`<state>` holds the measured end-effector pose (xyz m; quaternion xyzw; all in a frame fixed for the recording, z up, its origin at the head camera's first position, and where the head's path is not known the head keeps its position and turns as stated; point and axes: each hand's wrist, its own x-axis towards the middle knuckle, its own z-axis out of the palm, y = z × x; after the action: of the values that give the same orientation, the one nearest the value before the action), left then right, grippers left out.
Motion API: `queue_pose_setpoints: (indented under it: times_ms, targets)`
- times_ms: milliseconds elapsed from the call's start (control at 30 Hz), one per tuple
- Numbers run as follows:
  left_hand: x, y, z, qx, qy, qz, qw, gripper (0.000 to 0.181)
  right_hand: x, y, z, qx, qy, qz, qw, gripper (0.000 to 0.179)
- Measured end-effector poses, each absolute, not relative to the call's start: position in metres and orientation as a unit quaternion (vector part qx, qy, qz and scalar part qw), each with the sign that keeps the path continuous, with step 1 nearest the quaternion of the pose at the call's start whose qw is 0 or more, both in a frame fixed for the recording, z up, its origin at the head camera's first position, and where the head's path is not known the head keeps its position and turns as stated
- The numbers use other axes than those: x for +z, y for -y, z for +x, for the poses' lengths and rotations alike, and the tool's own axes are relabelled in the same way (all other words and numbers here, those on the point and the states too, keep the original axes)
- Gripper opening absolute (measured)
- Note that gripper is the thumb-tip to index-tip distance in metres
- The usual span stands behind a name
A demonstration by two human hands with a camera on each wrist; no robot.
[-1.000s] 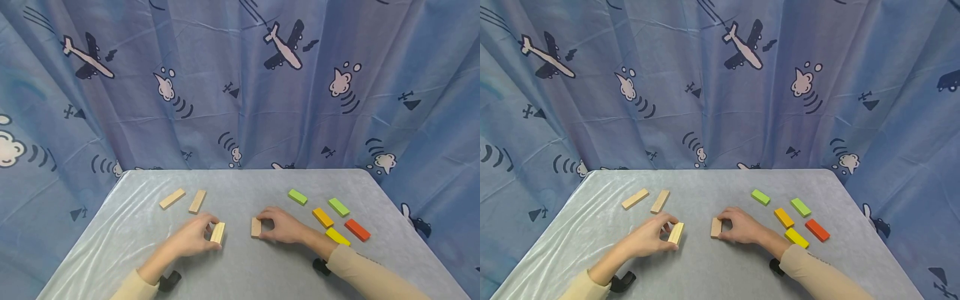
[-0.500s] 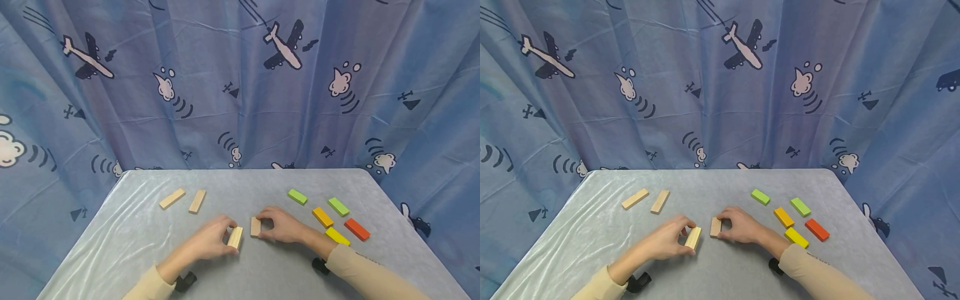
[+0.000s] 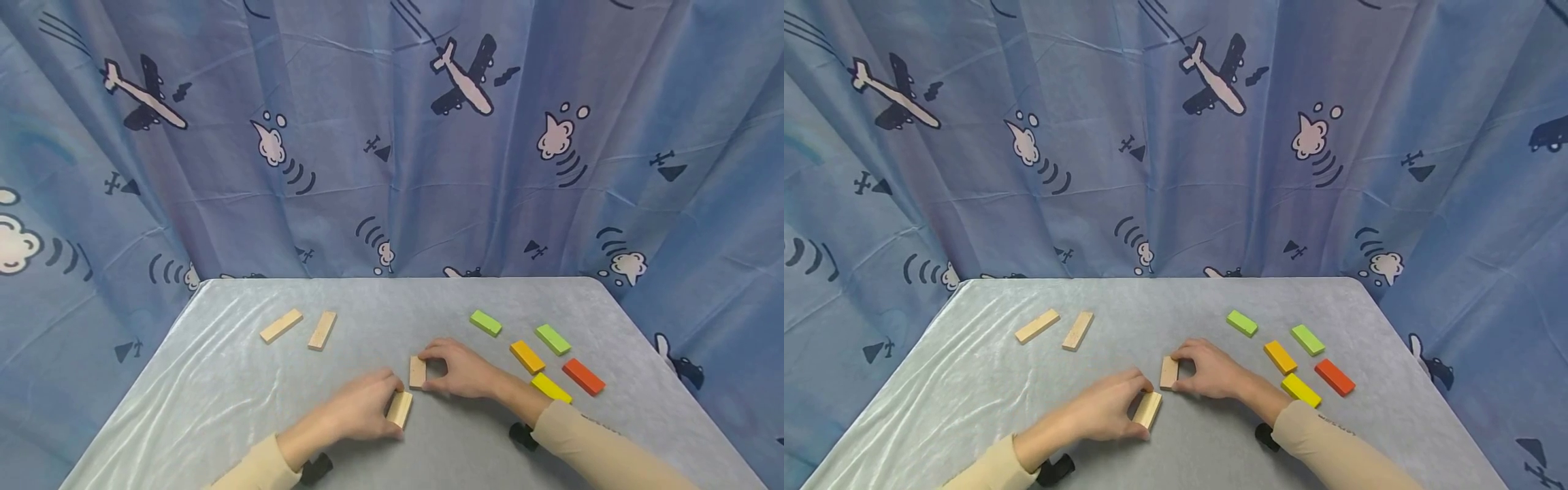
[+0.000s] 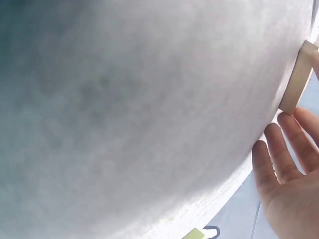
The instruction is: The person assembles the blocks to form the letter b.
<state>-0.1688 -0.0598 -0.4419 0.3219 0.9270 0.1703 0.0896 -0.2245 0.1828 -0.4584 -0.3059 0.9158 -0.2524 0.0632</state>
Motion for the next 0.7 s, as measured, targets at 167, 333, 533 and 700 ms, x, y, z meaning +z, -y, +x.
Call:
queue_pose_setpoints:
  times_ms: [167, 333, 533, 700]
  targets:
    - [-0.446, 0.052, -0.168, 0.155, -0.926, 0.332, 0.093, 0.063, -0.459, -0.183, -0.225, -0.254, -0.915, -0.307, 0.065, 0.049]
    - [-0.447, 0.05, -0.168, 0.167, -0.921, 0.337, 0.099, 0.064, -0.459, -0.183, -0.225, -0.254, -0.915, -0.307, 0.067, 0.049]
    - [-0.445, 0.056, -0.171, 0.202, -0.917, 0.32, 0.126, 0.063, -0.459, -0.184, -0.225, -0.256, -0.914, -0.308, 0.064, 0.048]
    - [-0.445, 0.061, -0.171, 0.21, -0.918, 0.309, 0.132, 0.06, -0.459, -0.183, -0.224, -0.261, -0.913, -0.306, 0.066, 0.048]
